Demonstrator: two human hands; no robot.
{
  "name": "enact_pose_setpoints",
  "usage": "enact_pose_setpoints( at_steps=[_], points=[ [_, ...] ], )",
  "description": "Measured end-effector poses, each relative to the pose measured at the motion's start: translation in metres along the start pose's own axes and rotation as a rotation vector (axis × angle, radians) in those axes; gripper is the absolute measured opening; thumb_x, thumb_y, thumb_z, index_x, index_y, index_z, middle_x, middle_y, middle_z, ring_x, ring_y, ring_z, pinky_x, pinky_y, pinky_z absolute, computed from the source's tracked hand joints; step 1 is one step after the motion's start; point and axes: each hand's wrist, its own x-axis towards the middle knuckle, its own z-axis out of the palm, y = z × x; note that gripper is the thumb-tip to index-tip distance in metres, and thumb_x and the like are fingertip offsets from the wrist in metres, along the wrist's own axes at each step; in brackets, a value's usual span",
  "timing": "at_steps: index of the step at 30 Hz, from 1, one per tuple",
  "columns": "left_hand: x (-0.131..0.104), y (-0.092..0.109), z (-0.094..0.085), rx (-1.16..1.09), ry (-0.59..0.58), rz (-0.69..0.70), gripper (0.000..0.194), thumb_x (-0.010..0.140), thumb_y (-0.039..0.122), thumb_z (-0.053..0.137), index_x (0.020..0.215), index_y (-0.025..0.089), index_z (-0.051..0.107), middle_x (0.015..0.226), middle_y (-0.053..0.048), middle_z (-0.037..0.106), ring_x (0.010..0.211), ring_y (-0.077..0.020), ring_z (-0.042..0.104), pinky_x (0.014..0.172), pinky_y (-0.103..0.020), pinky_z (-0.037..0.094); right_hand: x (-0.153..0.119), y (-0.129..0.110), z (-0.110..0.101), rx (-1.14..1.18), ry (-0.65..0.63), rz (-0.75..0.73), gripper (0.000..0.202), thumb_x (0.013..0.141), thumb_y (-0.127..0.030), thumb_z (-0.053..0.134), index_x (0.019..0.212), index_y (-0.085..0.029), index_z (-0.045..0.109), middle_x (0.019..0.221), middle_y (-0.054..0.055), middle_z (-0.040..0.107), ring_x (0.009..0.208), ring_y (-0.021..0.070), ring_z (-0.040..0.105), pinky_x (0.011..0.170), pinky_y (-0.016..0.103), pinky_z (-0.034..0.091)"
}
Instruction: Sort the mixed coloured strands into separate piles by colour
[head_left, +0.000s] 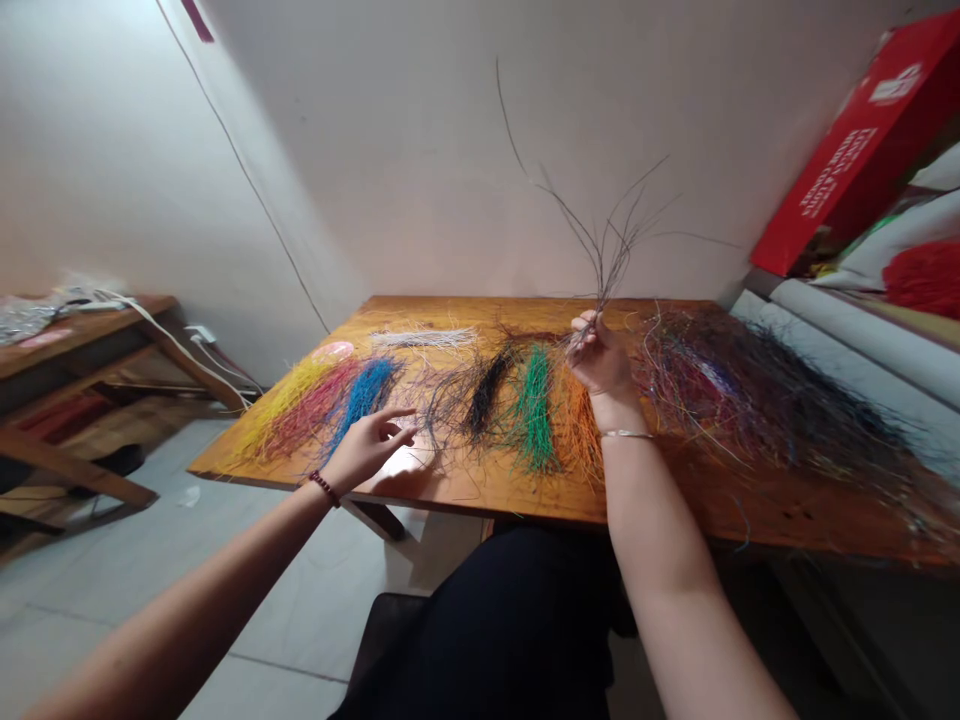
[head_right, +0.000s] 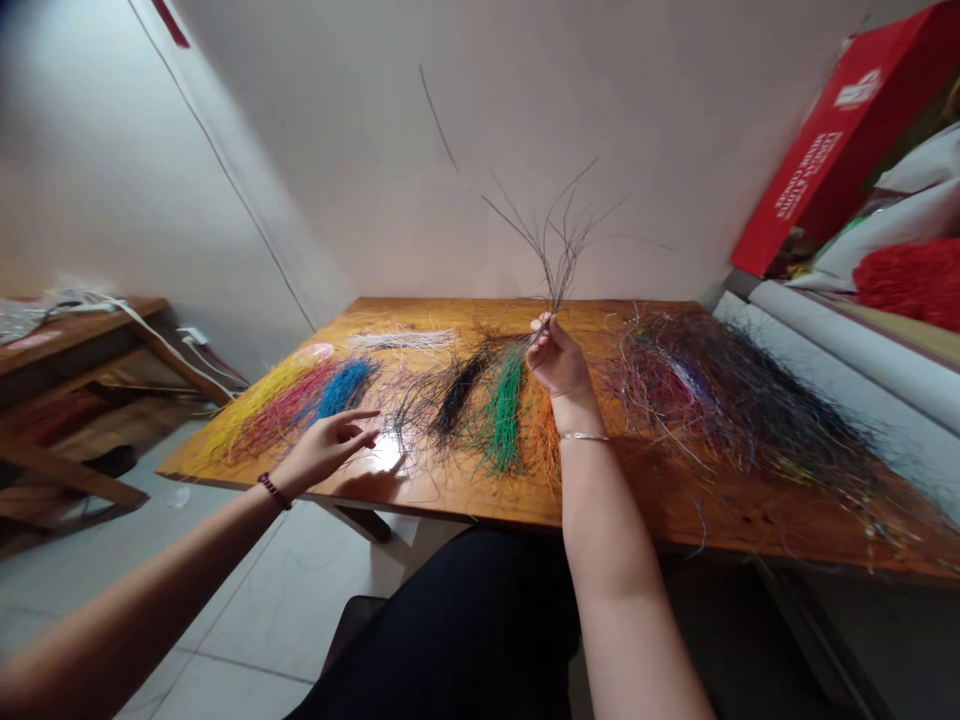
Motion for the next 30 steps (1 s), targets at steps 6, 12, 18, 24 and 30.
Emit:
enact_pose_setpoints(
  at_steps=[6,12,18,24,30],
  points=[
    [-0.031,0.025,-0.008,-0.016,0.092,0.042,0.056,0.082,0.055,0.063,0.13,0.028,0.054,0.083,-0.006,0.073,0.073,-0.0224,0.068,0.063,-0.03,0.05,0.001,0.001,0.0,-0.016,0.019,-0.003,0.007,0.089,-0.023,0.063,0.083,-0.024,0.059,0.073,-0.011,0.062,0.05,-0.0027,0.059,0.055,0.007,0.053],
    [-0.056,0.069,-0.031,-0.074,0.385,0.118,0.042,0.078,0.046,0.071,0.116,0.029,0.065,0.074,-0.004,0.069,0.054,-0.017,0.057,0.048,-0.027,0.042,-0.001,0.002,0.001,-0.023,0.012,0.009,0.008,0.088,-0.024,0.063,0.082,-0.024,0.058,0.072,-0.012,0.06,0.05,-0.0027,0.059,0.055,0.007,0.053],
    [-0.022,0.093,-0.045,-0.253,0.672,0.223,0.032,0.08,0.038,0.072,0.106,0.022,0.066,0.073,-0.004,0.067,0.067,-0.0178,0.065,0.054,-0.025,0.046,-0.001,0.002,0.001,-0.034,0.009,0.015,0.008,0.089,-0.025,0.063,0.083,-0.024,0.058,0.072,-0.012,0.06,0.051,-0.0026,0.059,0.055,0.008,0.054],
    [0.047,0.091,-0.024,-0.179,0.696,0.3,0.027,0.088,0.04,0.063,0.1,0.017,0.064,0.075,-0.005,0.068,0.068,-0.0149,0.065,0.056,-0.022,0.043,0.0,0.002,-0.001,-0.024,-0.009,0.012,0.01,0.088,-0.024,0.065,0.083,-0.023,0.057,0.072,-0.012,0.059,0.051,-0.0033,0.059,0.055,0.007,0.053],
    [0.101,0.071,-0.001,0.272,0.748,0.258,0.028,0.093,0.044,0.053,0.099,0.022,0.068,0.082,-0.004,0.071,0.068,-0.0161,0.062,0.061,-0.025,0.039,0.0,0.002,-0.001,-0.049,-0.002,0.003,0.009,0.088,-0.024,0.065,0.083,-0.024,0.057,0.073,-0.012,0.059,0.052,-0.0035,0.059,0.055,0.007,0.053]
  ],
)
